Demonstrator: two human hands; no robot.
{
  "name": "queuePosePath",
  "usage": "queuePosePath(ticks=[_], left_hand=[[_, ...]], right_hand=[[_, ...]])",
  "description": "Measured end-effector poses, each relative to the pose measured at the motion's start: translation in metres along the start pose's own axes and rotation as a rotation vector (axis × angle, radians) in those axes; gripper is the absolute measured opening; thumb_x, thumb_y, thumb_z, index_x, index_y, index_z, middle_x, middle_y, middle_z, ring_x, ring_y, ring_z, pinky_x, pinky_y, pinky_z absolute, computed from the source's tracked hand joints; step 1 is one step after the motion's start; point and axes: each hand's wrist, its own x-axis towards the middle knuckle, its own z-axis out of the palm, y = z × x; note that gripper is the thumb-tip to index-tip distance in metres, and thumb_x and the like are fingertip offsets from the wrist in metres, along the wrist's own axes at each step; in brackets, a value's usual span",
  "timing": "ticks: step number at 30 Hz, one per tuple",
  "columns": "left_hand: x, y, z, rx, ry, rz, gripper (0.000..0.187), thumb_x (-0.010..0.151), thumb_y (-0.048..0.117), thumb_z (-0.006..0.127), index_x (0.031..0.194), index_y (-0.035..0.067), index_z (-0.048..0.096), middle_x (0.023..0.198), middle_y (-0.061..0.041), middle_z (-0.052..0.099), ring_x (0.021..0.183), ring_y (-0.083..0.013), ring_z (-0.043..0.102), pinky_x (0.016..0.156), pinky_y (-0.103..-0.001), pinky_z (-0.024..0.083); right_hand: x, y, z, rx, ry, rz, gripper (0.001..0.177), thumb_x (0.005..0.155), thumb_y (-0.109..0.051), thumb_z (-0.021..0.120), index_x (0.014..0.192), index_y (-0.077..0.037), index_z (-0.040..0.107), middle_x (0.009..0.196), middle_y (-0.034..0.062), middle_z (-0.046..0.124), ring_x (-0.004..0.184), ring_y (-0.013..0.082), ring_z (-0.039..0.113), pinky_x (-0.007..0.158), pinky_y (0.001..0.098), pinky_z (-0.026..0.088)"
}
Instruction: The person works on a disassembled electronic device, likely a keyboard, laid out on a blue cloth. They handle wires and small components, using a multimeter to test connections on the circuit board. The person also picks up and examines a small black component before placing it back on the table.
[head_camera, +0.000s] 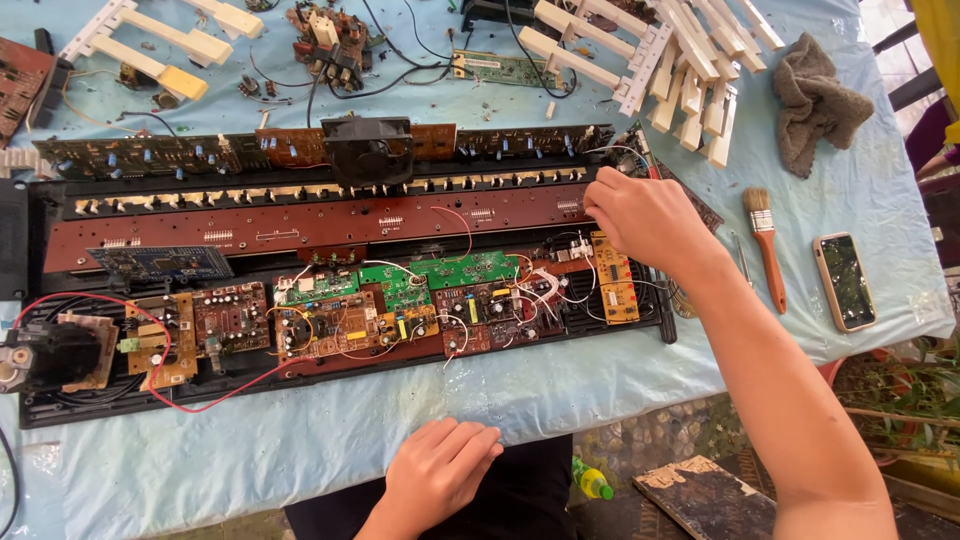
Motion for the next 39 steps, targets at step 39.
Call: queuePosePath(ticks=[39], left_hand=[[-0.012,-0.004,0.022,0.028,0.054,-0.044,0.015,0.099,0.02,0.059,0.101,0.011,0.071,0.09,0.0,0.073,0.068,-0.0168,0.066,0.06,-0.029,0.055]], right_hand=[[-0.038,0.127,0.067,0.474,0.097,0.818,0.036,0.103,-0.02,0.049,0.13,-0.012,0.072,0.115,0.0101,0.076,0.117,0.0395,0.059,0.082,0.0588,0.049]])
